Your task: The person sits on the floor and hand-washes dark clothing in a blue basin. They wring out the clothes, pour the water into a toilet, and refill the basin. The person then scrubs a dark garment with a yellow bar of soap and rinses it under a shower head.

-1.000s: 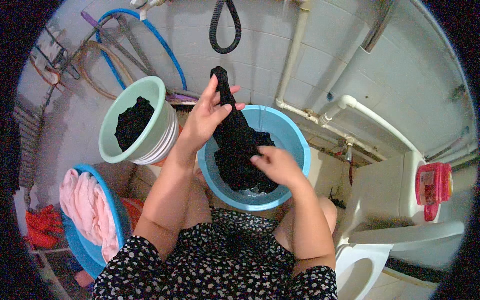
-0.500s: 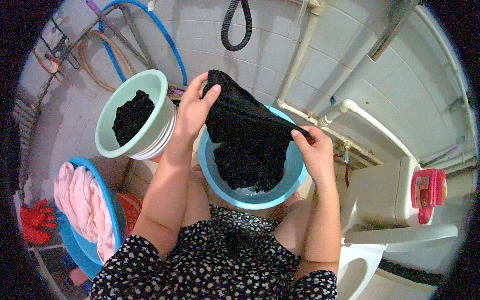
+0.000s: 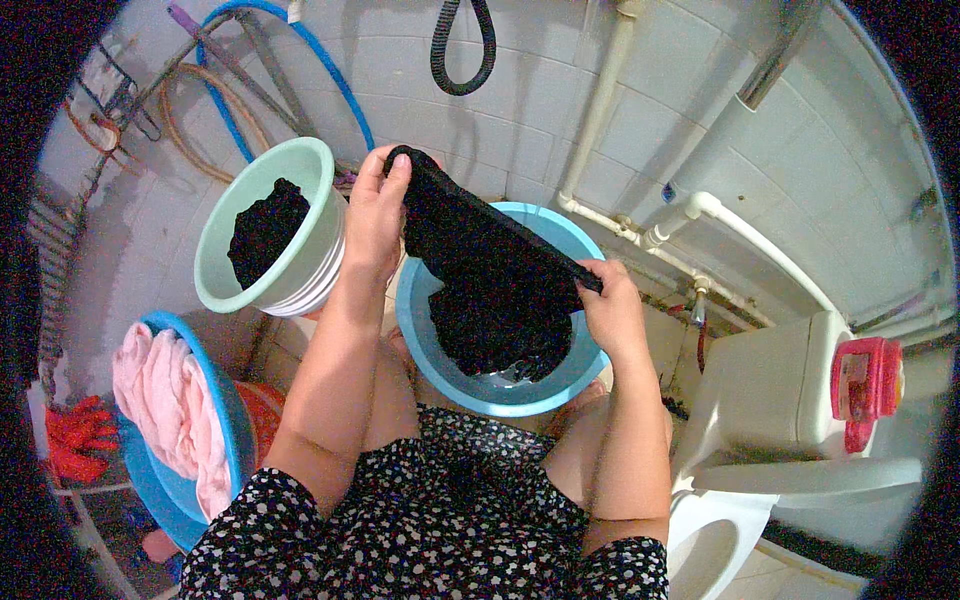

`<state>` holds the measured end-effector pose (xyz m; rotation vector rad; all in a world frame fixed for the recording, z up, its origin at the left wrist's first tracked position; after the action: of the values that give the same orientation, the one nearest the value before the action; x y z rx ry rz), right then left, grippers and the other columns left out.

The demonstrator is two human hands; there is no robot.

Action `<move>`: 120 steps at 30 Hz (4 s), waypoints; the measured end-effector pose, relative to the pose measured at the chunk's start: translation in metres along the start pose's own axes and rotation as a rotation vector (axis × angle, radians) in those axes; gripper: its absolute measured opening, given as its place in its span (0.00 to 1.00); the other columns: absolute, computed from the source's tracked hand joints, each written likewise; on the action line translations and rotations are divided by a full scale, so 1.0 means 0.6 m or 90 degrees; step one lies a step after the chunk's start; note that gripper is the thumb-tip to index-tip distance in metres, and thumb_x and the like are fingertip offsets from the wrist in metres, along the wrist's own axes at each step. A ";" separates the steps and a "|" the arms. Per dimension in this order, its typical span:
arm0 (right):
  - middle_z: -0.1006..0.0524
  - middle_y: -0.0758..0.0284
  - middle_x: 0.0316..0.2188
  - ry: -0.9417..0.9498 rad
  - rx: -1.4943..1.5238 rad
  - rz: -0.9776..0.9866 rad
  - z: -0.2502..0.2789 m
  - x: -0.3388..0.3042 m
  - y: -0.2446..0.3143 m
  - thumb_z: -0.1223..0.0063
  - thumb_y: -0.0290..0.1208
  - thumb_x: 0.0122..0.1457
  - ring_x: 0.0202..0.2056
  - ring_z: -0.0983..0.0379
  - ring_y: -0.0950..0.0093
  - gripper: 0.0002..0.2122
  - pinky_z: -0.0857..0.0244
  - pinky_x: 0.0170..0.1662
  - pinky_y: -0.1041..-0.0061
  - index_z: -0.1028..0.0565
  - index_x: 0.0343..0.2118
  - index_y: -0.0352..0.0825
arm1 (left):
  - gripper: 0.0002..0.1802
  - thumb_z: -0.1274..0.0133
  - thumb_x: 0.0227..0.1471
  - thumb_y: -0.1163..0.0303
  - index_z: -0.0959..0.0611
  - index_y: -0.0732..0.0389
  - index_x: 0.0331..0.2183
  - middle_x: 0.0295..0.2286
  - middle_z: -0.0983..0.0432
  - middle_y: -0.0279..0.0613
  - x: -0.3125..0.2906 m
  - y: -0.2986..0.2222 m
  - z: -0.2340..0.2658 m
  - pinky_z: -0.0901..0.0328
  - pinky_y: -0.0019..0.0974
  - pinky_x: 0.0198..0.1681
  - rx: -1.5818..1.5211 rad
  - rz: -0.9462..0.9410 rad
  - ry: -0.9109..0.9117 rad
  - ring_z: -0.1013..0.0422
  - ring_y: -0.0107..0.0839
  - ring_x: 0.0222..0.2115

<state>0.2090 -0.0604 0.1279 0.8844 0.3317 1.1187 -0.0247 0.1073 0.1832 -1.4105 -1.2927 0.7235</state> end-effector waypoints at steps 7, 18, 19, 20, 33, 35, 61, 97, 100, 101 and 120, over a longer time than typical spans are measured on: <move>0.32 0.58 0.46 -0.009 0.150 -0.064 -0.002 0.006 -0.003 0.44 0.28 0.49 0.48 0.35 0.68 0.19 0.41 0.50 0.70 0.33 0.45 0.33 | 0.12 0.54 0.58 0.66 0.27 0.63 0.40 0.29 0.29 0.33 -0.004 0.001 0.015 0.38 0.24 0.34 -0.059 0.007 -0.068 0.36 0.19 0.29; 0.53 0.55 0.62 0.392 -0.347 0.139 -0.323 -0.084 -0.023 0.55 0.58 0.52 0.63 0.63 0.54 0.32 0.65 0.58 0.40 0.41 0.59 0.51 | 0.12 0.56 0.58 0.63 0.28 0.58 0.41 0.28 0.29 0.28 0.009 -0.012 0.058 0.44 0.22 0.20 -0.159 0.003 -0.189 0.34 0.16 0.25; 0.55 0.55 0.62 0.410 -0.365 0.138 -0.340 -0.090 -0.021 0.56 0.59 0.52 0.63 0.65 0.54 0.32 0.66 0.57 0.37 0.42 0.59 0.53 | 0.11 0.57 0.58 0.63 0.28 0.58 0.40 0.27 0.29 0.28 0.011 -0.010 0.059 0.45 0.21 0.19 -0.181 -0.004 -0.190 0.34 0.15 0.24; 0.58 0.56 0.63 0.441 -0.422 0.144 -0.362 -0.100 -0.037 0.56 0.61 0.51 0.64 0.68 0.54 0.33 0.69 0.56 0.34 0.43 0.59 0.55 | 0.11 0.56 0.58 0.64 0.28 0.60 0.39 0.27 0.29 0.29 0.009 -0.012 0.056 0.43 0.21 0.20 -0.179 0.002 -0.188 0.35 0.16 0.24; 0.32 0.56 0.49 0.466 -0.477 0.107 -0.376 -0.049 -0.137 0.49 0.27 0.46 0.50 0.33 0.61 0.24 0.37 0.48 0.58 0.30 0.49 0.50 | 0.10 0.54 0.57 0.64 0.26 0.60 0.38 0.26 0.29 0.28 -0.003 -0.047 0.082 0.44 0.20 0.21 -0.147 0.008 -0.138 0.36 0.14 0.22; 0.26 0.51 0.41 0.360 -0.330 -0.031 -0.357 -0.014 -0.159 0.47 0.25 0.42 0.42 0.28 0.58 0.22 0.34 0.45 0.66 0.28 0.46 0.41 | 0.10 0.55 0.57 0.67 0.26 0.64 0.36 0.27 0.29 0.33 -0.004 -0.045 0.076 0.38 0.23 0.27 -0.161 0.017 -0.115 0.34 0.18 0.25; 0.68 0.54 0.64 0.443 -0.617 -0.062 -0.323 -0.089 -0.145 0.52 0.68 0.42 0.64 0.77 0.54 0.50 0.63 0.54 0.34 0.63 0.63 0.51 | 0.12 0.53 0.56 0.64 0.27 0.61 0.38 0.26 0.28 0.32 -0.018 0.001 0.016 0.36 0.25 0.27 -0.203 0.185 -0.097 0.33 0.19 0.25; 0.26 0.69 0.37 0.027 0.553 -0.191 -0.005 0.022 -0.028 0.61 0.25 0.57 0.38 0.32 0.78 0.12 0.39 0.45 0.78 0.27 0.43 0.35 | 0.10 0.54 0.53 0.66 0.29 0.57 0.38 0.35 0.26 0.38 0.001 0.060 0.016 0.37 0.40 0.44 -0.344 0.232 0.066 0.31 0.36 0.40; 0.26 0.68 0.37 0.011 0.589 -0.253 -0.012 0.019 -0.035 0.61 0.21 0.53 0.39 0.32 0.77 0.12 0.40 0.46 0.77 0.25 0.36 0.34 | 0.10 0.54 0.53 0.69 0.28 0.59 0.38 0.33 0.27 0.37 -0.009 0.054 0.009 0.37 0.34 0.41 -0.276 0.216 0.017 0.31 0.30 0.36; 0.26 0.68 0.36 0.044 0.532 -0.193 -0.010 0.023 -0.029 0.60 0.20 0.51 0.40 0.32 0.76 0.11 0.40 0.46 0.77 0.25 0.34 0.34 | 0.10 0.54 0.52 0.70 0.28 0.60 0.38 0.32 0.27 0.36 -0.009 0.056 0.013 0.37 0.31 0.40 -0.249 0.202 0.004 0.31 0.28 0.35; 0.31 0.60 0.46 0.209 0.148 -0.234 -0.178 -0.008 -0.091 0.53 0.31 0.57 0.46 0.33 0.71 0.23 0.40 0.50 0.74 0.41 0.56 0.33 | 0.15 0.62 0.59 0.62 0.25 0.60 0.39 0.37 0.25 0.41 -0.055 0.032 -0.066 0.37 0.43 0.47 -0.577 0.325 0.274 0.30 0.37 0.41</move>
<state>0.1739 -0.0253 0.0188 0.7990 0.8743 0.8884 0.0101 0.0671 0.1691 -2.5211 -0.9303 0.0806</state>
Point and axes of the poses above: each hand's wrist, its own x-axis towards the middle knuckle, its own z-axis out of the back of the hand, y = z × x, the point moved 7 cm from there along x, towards the middle knuckle
